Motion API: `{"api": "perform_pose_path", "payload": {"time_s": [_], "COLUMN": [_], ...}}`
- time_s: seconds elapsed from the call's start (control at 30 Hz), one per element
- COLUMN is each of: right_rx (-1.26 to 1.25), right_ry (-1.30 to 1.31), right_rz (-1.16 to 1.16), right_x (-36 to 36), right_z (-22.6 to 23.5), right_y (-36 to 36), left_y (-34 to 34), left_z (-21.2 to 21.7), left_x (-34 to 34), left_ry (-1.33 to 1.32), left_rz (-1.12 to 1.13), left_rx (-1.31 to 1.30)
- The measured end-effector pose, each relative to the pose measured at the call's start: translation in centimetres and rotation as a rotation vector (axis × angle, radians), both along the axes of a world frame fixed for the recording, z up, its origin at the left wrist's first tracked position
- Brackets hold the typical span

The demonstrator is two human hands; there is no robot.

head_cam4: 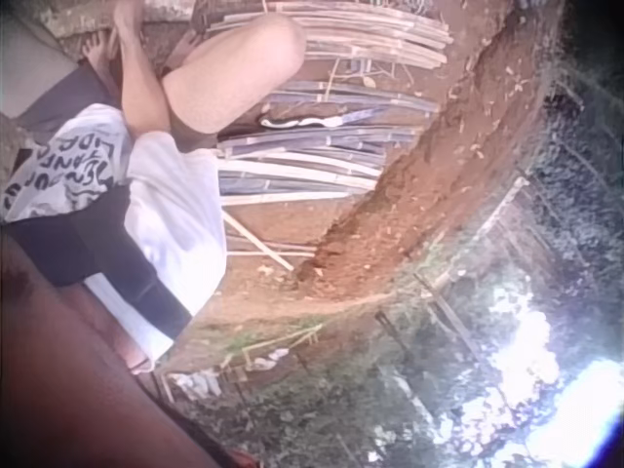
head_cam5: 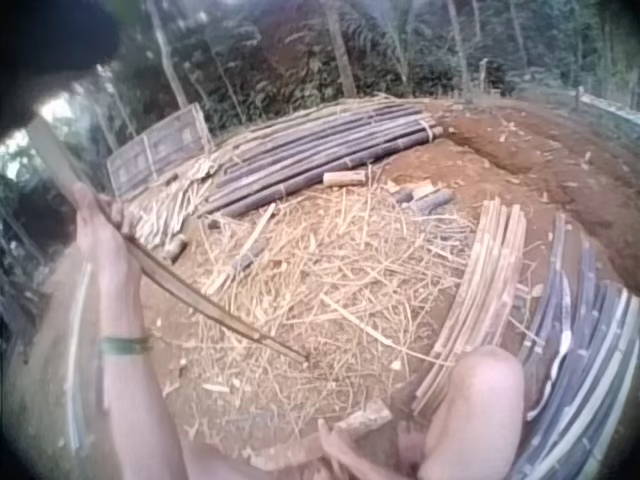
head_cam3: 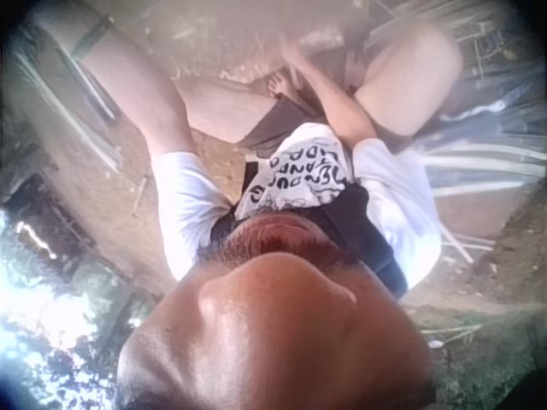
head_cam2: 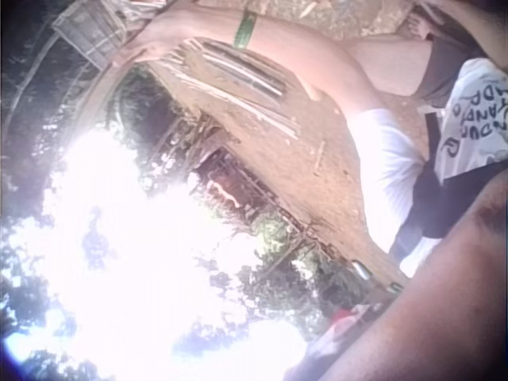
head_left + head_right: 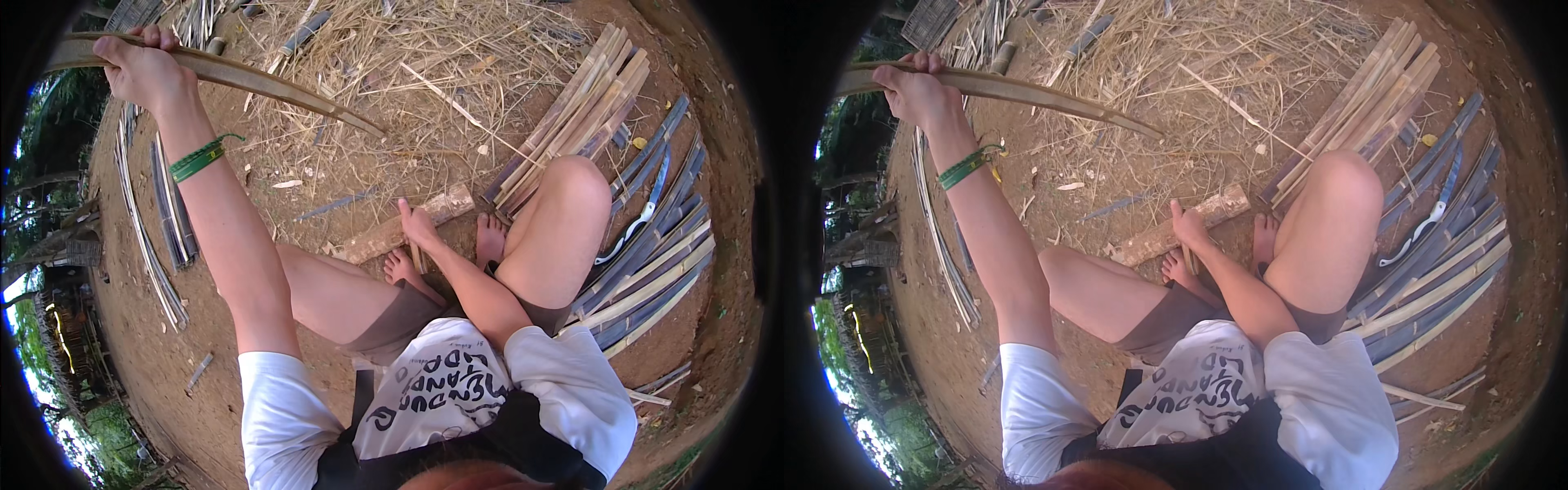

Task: The person uses a saw to cut a strip of bamboo and then sorts through several other bamboo strips on the ground.

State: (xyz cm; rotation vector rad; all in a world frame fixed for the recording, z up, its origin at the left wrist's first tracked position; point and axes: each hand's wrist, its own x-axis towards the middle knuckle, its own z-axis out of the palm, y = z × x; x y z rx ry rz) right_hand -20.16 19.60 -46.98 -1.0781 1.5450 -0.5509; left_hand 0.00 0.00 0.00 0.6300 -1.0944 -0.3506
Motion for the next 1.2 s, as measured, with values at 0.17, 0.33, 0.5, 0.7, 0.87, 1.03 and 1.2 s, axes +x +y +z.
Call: {"api": "perform_pose_path", "payload": {"time_s": [0.17,0.33,0.5,0.7,0.87,1.03,1.2], "right_rx": [-0.042,0.060,-0.021,0.016,0.127,0.059,0.038], "right_ry": [0.063,-0.032,-0.128,-0.110,-0.204,-0.184,-0.093], "right_rz": [0.005,-0.046,-0.072,-0.097,-0.074,-0.092,-0.114], "right_x": [-0.4,-0.6,1.1,0.7,0.9,1.9,1.9], "right_z": [-0.6,-2.9,-1.8,-1.7,-1.7,-1.6,-3.2], "right_y": [4.7,2.1,2.9,1.5,1.3,1.0,0.9], "left_y": [1.3,0.4,0.4,0.1,0.2,-0.1,0.1], "left_z": [-2.1,-1.0,-1.1,-0.6,-0.5,0.0,0.0], "left_x": [0.4,-1.0,0.3,0.2,-0.9,-0.2,-1.9], "left_ry": [0.013,0.012,-0.007,0.003,-0.013,-0.015,-0.016], "left_rz": [0.006,0.020,-0.005,0.013,0.069,0.035,0.079], "left_rx": [0.037,0.017,0.025,0.007,-0.022,-0.018,-0.035]}}
